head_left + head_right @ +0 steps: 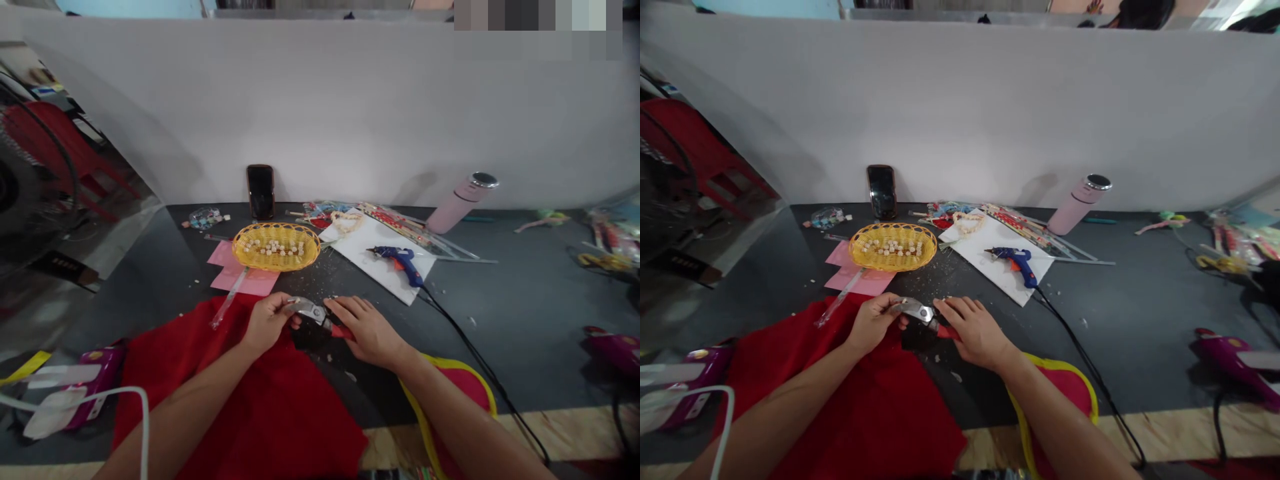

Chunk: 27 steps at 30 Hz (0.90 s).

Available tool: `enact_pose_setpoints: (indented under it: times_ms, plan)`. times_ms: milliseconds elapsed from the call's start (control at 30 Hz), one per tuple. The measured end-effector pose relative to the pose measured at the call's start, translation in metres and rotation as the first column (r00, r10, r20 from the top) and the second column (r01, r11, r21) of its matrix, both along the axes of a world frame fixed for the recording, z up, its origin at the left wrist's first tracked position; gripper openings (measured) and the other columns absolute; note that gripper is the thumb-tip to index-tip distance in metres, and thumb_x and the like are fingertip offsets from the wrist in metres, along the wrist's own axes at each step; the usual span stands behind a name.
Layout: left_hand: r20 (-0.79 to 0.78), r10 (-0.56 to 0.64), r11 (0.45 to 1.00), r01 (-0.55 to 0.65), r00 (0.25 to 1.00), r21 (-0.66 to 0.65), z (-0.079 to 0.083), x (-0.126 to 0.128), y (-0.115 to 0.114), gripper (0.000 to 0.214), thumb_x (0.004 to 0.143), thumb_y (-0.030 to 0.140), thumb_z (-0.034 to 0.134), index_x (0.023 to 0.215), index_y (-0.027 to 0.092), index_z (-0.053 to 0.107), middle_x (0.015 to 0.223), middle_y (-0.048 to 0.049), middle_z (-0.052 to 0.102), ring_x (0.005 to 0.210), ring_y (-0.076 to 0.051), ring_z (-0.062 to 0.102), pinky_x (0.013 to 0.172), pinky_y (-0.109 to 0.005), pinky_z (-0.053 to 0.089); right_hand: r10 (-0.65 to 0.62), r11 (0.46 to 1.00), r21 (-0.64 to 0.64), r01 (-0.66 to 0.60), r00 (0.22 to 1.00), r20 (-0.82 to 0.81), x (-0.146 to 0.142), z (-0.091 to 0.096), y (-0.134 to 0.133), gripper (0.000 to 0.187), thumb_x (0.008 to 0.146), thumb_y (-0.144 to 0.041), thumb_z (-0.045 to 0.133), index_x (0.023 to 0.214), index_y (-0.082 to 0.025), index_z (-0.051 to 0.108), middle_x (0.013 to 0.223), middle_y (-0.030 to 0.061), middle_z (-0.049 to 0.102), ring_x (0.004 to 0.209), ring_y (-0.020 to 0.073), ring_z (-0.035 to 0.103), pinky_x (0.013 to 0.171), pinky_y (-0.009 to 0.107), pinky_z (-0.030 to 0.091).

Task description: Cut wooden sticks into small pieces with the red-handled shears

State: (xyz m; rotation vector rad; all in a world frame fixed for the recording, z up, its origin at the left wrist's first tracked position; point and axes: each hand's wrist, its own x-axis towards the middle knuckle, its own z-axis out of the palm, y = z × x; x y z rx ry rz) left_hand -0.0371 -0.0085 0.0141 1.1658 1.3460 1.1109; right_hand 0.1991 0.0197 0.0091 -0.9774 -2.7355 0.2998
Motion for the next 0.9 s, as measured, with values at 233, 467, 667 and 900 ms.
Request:
enact_pose_setpoints:
  times_ms: [233, 467, 667, 900]
  plan:
    - [-0.005, -0.011, 1.000, 0.011, 1.000, -0.001, -0.0018, -0.0017, 0.0024, 0.019, 0.078, 0.034, 0.060, 0.071, 0.016, 0.060, 0.055, 0.0022, 0.063, 0.048, -0.011, 0.058, 0.051, -0.021, 0.048, -0.010, 0.999, -0.033, 0.010, 1.000, -0.014, -0.0003, 0.0033, -0.0007, 0.070, 0.071, -0.012, 0.048, 0.139, -0.018, 0.032, 0.126, 0.0132, 0.049, 0.110, 0.0262, 0.047, 0.091, 0.044, 0.041]
    - [0.094, -0.032, 0.999, 0.035, 0.995, -0.032, -0.0053, -0.0033, 0.0037, 0.022, 0.076, 0.037, 0.063, 0.073, 0.016, 0.058, 0.055, 0.0022, 0.062, 0.048, -0.011, 0.057, 0.052, -0.023, 0.049, -0.011, 0.999, -0.036, 0.010, 1.000, -0.023, -0.0005, 0.0015, -0.0003, 0.070, 0.071, -0.011, 0.048, 0.139, -0.019, 0.032, 0.126, 0.0135, 0.049, 0.109, 0.0266, 0.047, 0.091, 0.044, 0.040]
    - [0.094, -0.045, 0.998, 0.048, 0.995, -0.030, -0.0040, -0.0024, 0.0030, 0.020, 0.077, 0.034, 0.061, 0.071, 0.016, 0.057, 0.055, 0.0023, 0.062, 0.049, -0.011, 0.057, 0.052, -0.022, 0.049, 0.016, 0.999, -0.042, -0.017, 0.999, -0.029, 0.0004, 0.0022, -0.0003, 0.072, 0.070, -0.011, 0.049, 0.139, -0.018, 0.032, 0.128, 0.0136, 0.048, 0.110, 0.0272, 0.046, 0.091, 0.044, 0.039]
    - [0.142, -0.041, 0.997, 0.049, 0.989, -0.052, -0.0032, -0.0009, 0.0043, 0.023, 0.077, 0.038, 0.061, 0.073, 0.015, 0.057, 0.055, 0.0015, 0.062, 0.048, -0.011, 0.057, 0.052, -0.023, 0.050, -0.008, 0.999, -0.043, 0.008, 1.000, -0.010, -0.0007, 0.0044, -0.0001, 0.070, 0.072, -0.013, 0.051, 0.139, -0.018, 0.032, 0.128, 0.0132, 0.049, 0.110, 0.0267, 0.046, 0.091, 0.043, 0.038]
